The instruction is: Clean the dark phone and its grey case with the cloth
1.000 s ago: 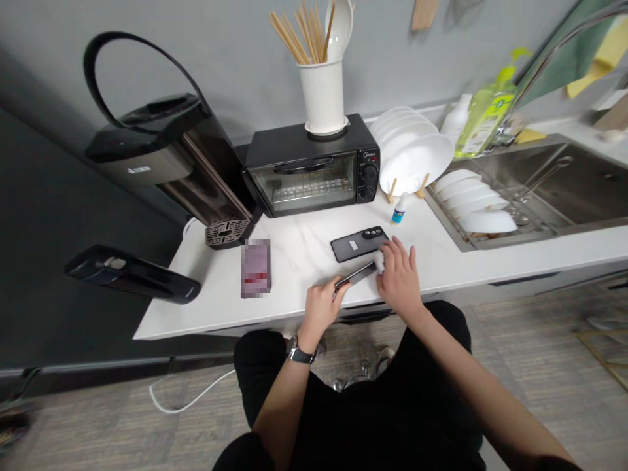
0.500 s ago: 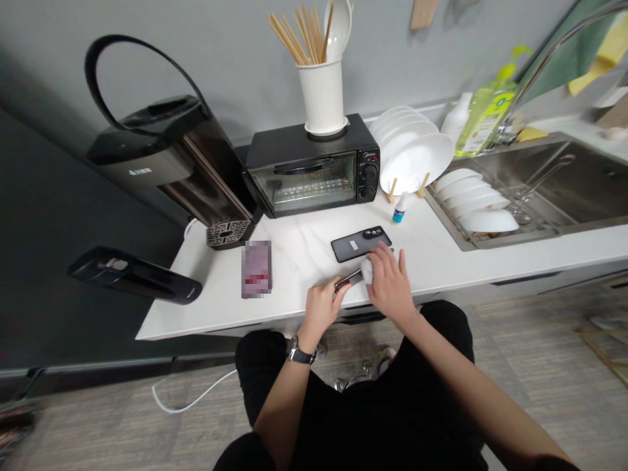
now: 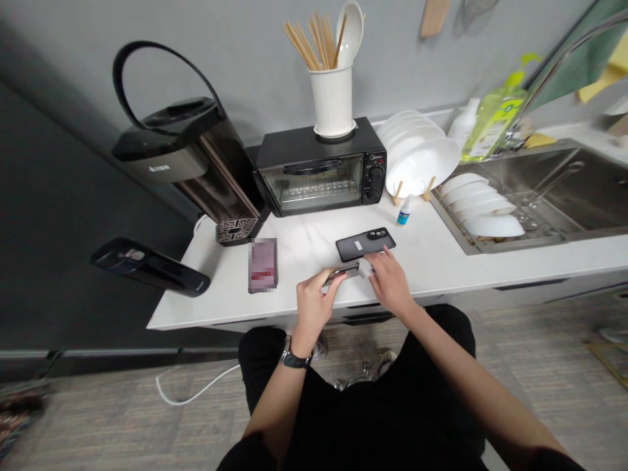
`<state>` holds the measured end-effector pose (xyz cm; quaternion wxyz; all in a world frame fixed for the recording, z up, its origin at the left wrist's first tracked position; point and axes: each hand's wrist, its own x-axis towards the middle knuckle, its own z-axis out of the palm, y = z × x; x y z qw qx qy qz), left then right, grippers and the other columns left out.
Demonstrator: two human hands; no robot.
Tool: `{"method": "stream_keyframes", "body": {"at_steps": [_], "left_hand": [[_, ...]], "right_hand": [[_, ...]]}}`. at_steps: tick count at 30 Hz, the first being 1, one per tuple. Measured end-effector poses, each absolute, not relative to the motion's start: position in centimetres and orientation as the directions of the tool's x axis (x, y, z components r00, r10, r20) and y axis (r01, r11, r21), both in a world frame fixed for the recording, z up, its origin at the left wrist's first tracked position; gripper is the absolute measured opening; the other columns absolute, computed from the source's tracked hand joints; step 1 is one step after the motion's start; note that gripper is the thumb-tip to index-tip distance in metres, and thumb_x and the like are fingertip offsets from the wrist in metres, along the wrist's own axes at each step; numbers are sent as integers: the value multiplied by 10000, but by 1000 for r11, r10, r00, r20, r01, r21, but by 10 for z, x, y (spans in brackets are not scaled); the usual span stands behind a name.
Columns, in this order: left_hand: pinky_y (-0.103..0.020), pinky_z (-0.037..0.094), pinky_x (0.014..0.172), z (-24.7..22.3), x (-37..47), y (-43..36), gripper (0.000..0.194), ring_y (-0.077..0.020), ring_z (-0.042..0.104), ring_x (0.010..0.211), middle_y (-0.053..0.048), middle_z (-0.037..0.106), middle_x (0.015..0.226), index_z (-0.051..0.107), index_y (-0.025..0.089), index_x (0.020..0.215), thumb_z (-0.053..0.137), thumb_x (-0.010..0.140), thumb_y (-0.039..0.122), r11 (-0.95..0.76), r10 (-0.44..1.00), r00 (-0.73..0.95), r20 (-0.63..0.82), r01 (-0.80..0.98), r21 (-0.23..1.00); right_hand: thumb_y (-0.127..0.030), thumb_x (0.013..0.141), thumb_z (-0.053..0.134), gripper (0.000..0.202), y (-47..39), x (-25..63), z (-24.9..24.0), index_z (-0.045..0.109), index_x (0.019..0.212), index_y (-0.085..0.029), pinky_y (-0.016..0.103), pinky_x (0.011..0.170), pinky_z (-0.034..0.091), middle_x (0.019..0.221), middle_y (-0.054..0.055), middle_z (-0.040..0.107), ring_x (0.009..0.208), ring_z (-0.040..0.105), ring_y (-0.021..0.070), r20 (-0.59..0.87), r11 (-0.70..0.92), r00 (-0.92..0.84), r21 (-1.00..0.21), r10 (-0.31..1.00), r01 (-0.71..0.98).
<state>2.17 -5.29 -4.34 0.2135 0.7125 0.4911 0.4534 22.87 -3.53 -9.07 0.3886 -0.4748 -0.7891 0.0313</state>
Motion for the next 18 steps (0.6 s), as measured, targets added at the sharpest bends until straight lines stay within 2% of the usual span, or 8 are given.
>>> {"method": "stream_keyframes", "body": {"at_steps": [2,5,8,10,11,13,15,18], "left_hand": [[-264,605,808,-31,34,-49,189,-192,779,837,-48,833,929,811,201,951,764,932,383,-409,903,47,427,399,821],[-284,625,822,-26,52,-36,238,-206,787,858,-55,833,942,814,182,954,836,855,397,-368,928,25,372,218,904],[-298,623,847,-38,60,-23,253,-217,789,908,-69,834,1002,812,168,1011,833,851,363,-336,941,105,322,163,928],[-308,618,844,-49,62,-18,215,-226,789,909,-74,836,1012,815,161,1021,793,888,328,-317,945,155,289,206,926],[-314,617,834,-54,63,-16,195,-234,790,900,-74,838,1001,817,159,1010,772,906,318,-309,948,159,277,241,920],[-326,616,822,-61,65,-15,168,-249,792,890,-72,839,982,818,163,988,743,928,301,-307,950,150,273,311,899],[-326,613,815,-64,67,-15,141,-254,792,884,-69,839,971,813,170,985,714,941,260,-335,941,168,293,362,870],[-302,599,746,-66,66,-15,122,-240,777,801,-68,821,869,789,159,919,667,918,147,-408,911,245,330,434,803]], "right_hand": [[-263,1044,398,364,-30,230,-99,593,1342,-186,550,1197,405,1166,118,734,1124,682,271,588,536,-174,-525,790,661],[-362,1081,389,380,-29,224,-109,615,1319,-170,437,1012,554,1159,130,747,1088,713,269,541,508,-111,-670,833,541],[-459,1090,400,426,-32,222,-111,687,1200,-165,361,819,591,1005,97,772,885,731,251,476,452,-73,-761,876,465],[-484,1095,374,472,-35,222,-107,715,1139,-160,360,776,591,930,86,773,812,720,248,460,415,-15,-788,888,455],[-473,1099,359,478,-37,220,-103,714,1157,-158,371,801,595,961,96,779,848,727,255,465,402,31,-795,885,454],[-403,1105,332,455,-42,214,-90,662,1304,-160,417,946,581,1156,131,769,1058,727,276,506,401,130,-794,853,456],[-305,1093,320,461,-47,204,-72,533,1482,-179,461,1103,512,1384,150,682,1295,641,275,575,441,196,-768,794,464],[-194,1043,325,547,-51,194,-47,429,1578,-237,515,1211,411,1493,129,596,1436,523,271,713,556,74,-602,697,573]]}}
